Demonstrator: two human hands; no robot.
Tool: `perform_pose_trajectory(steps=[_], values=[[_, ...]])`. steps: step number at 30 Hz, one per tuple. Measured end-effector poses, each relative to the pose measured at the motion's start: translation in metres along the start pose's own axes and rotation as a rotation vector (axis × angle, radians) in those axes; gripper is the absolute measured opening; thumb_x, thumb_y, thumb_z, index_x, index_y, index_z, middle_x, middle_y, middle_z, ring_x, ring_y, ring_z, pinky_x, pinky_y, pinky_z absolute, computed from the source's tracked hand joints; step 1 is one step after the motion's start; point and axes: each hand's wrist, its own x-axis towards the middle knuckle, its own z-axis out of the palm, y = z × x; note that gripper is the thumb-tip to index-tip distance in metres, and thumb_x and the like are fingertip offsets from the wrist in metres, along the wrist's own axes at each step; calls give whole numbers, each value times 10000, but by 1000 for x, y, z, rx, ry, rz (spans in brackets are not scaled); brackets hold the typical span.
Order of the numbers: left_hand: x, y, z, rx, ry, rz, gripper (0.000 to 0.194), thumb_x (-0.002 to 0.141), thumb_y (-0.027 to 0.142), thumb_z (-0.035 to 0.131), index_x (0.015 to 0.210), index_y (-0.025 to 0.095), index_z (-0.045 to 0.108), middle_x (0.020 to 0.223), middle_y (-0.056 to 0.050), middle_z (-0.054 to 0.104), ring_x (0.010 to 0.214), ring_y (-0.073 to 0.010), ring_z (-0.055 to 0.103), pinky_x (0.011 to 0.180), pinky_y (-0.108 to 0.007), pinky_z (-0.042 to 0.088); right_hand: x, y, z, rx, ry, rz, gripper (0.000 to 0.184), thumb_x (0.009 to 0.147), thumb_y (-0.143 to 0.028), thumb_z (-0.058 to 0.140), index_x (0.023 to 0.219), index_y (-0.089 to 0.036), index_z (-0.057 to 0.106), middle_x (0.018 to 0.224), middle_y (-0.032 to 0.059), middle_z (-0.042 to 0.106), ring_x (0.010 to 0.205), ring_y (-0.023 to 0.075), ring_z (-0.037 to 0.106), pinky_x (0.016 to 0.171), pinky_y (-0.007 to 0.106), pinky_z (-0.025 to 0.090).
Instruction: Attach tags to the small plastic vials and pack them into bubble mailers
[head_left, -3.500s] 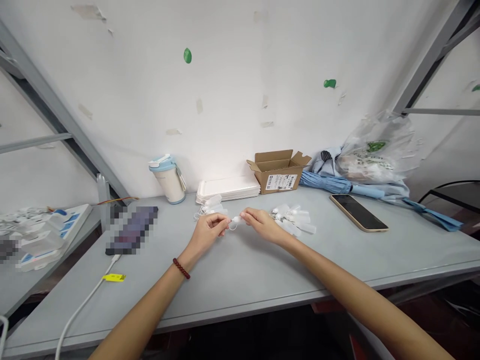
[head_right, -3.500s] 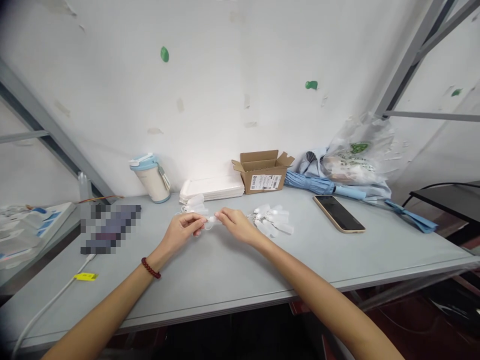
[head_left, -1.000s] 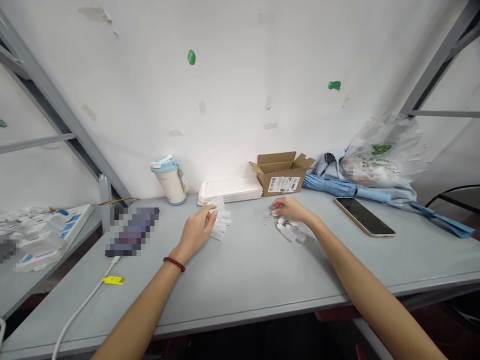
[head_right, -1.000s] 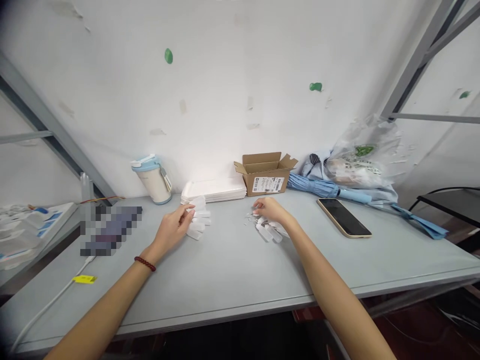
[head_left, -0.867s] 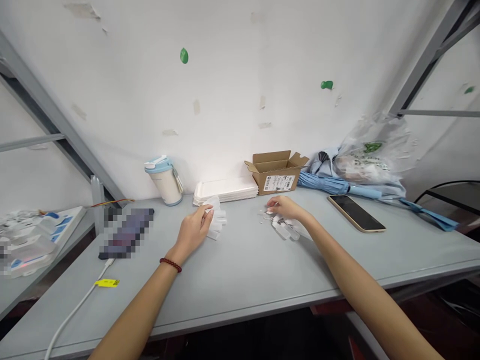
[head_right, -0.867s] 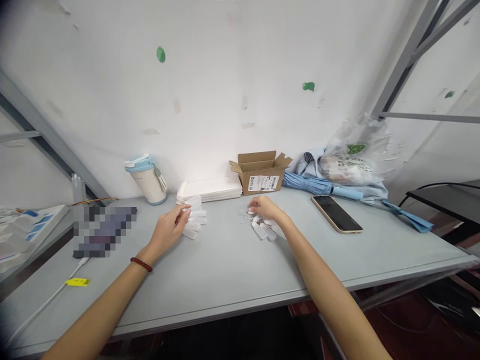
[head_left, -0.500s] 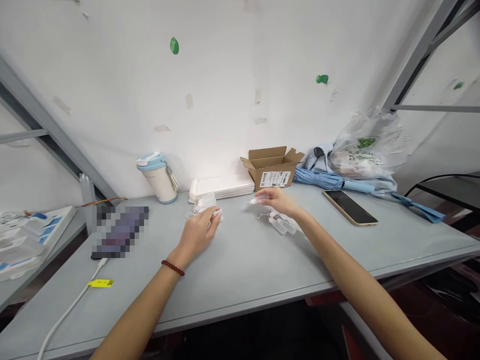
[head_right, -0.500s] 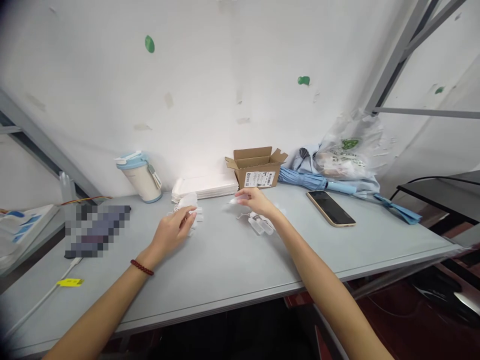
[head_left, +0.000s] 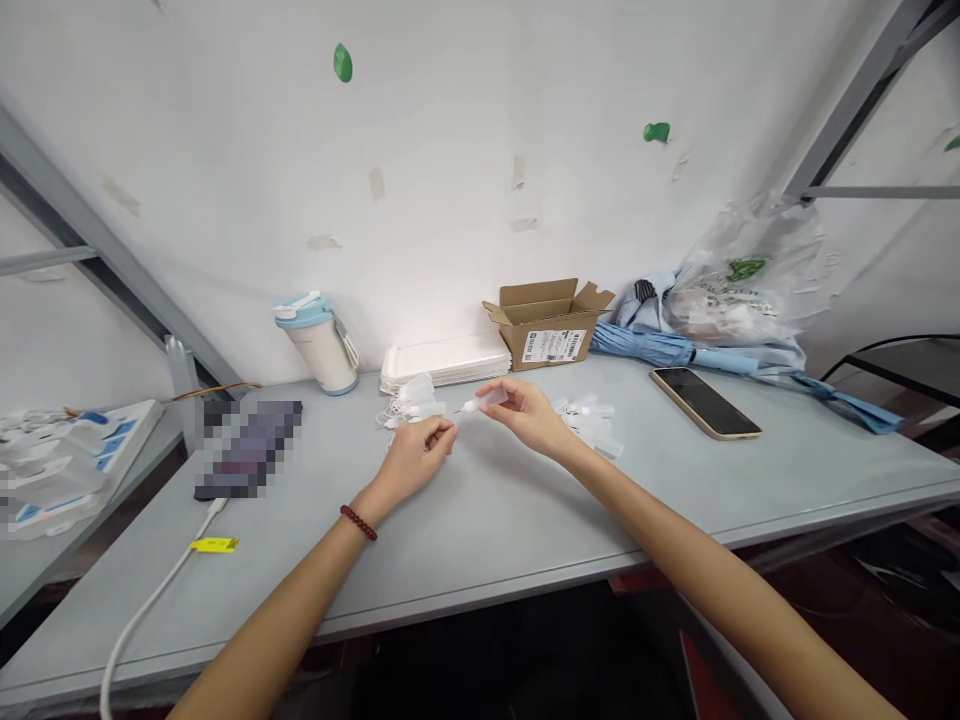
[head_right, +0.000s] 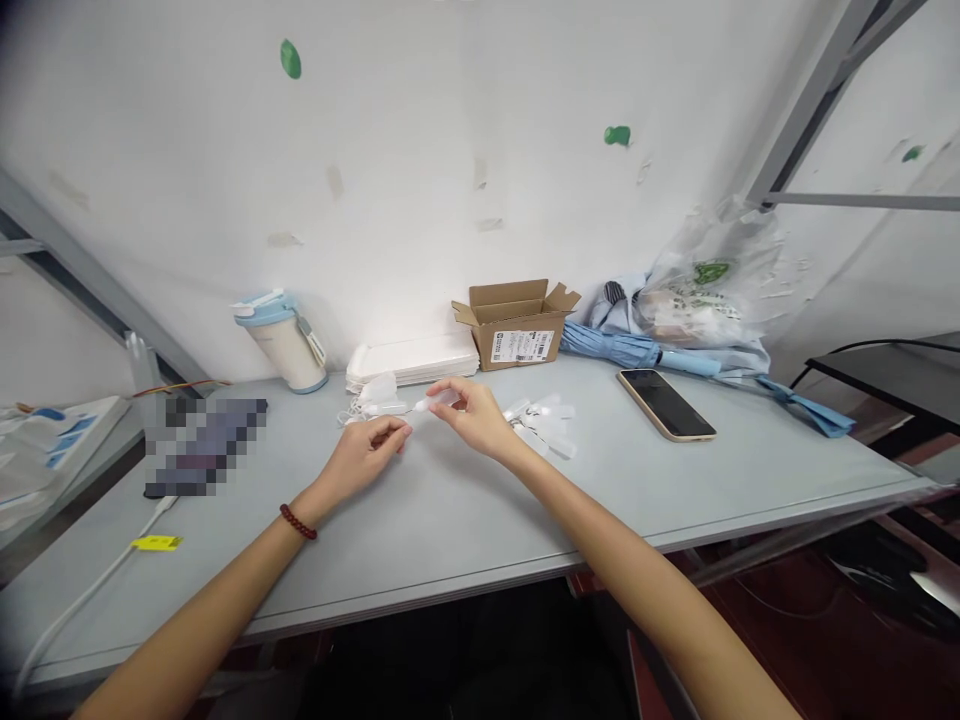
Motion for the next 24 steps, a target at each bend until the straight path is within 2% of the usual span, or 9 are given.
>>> perform_pose_trajectory(steps=[3, 8, 11, 15, 20, 24], values=[[0, 0, 0, -16, -19, -23, 290, 850, 384, 449, 742, 174, 617, 593, 1, 591, 555, -132, 523, 569, -244, 396, 2, 2, -1, 6, 46, -9, 194, 740, -316, 602, 876, -178, 618, 791, 5, 615, 680, 115, 532, 627, 245, 418], [-1, 0, 1, -103, -29, -62, 285, 838, 405, 479, 850, 172, 641, 606, -2, 604, 550, -136, 547, 565, -246, 413, 4, 6, -2, 17, 64, -10, 203, 735, -332, 602, 873, -183, 611, 782, 7, 619, 695, 127, 541, 627, 250, 420], [-1, 1, 1, -111, 2, -90, 297, 822, 416, 497, 869, 163, 645, 594, -2, 604, 526, -136, 547, 551, -248, 415, 3, 5, -2, 11, 52, -9, 207, 738, -330, 601, 881, -181, 615, 806, 13, 628, 704, 132, 550, 645, 262, 426], [1, 2, -2, -87, 60, -157, 301, 796, 413, 514, 801, 141, 643, 567, -12, 597, 553, -150, 560, 561, -257, 418, 2, 4, -1, 2, 52, -15, 210, 744, -334, 604, 890, -183, 618, 827, 17, 636, 722, 137, 558, 668, 271, 436], [1, 1, -5, -179, -14, -210, 345, 785, 418, 531, 954, 133, 626, 577, 10, 586, 484, -119, 506, 485, -232, 386, 3, 7, 0, 29, 38, -65, 178, 741, -316, 619, 867, -189, 616, 873, 26, 639, 772, 142, 574, 716, 282, 453], [0, 3, -4, -227, -64, -187, 322, 799, 432, 519, 863, 140, 636, 595, 5, 582, 451, -92, 448, 461, -223, 371, 2, 7, 0, 31, 31, -87, 147, 746, -291, 614, 856, -193, 618, 881, 25, 636, 792, 144, 583, 735, 286, 458]])
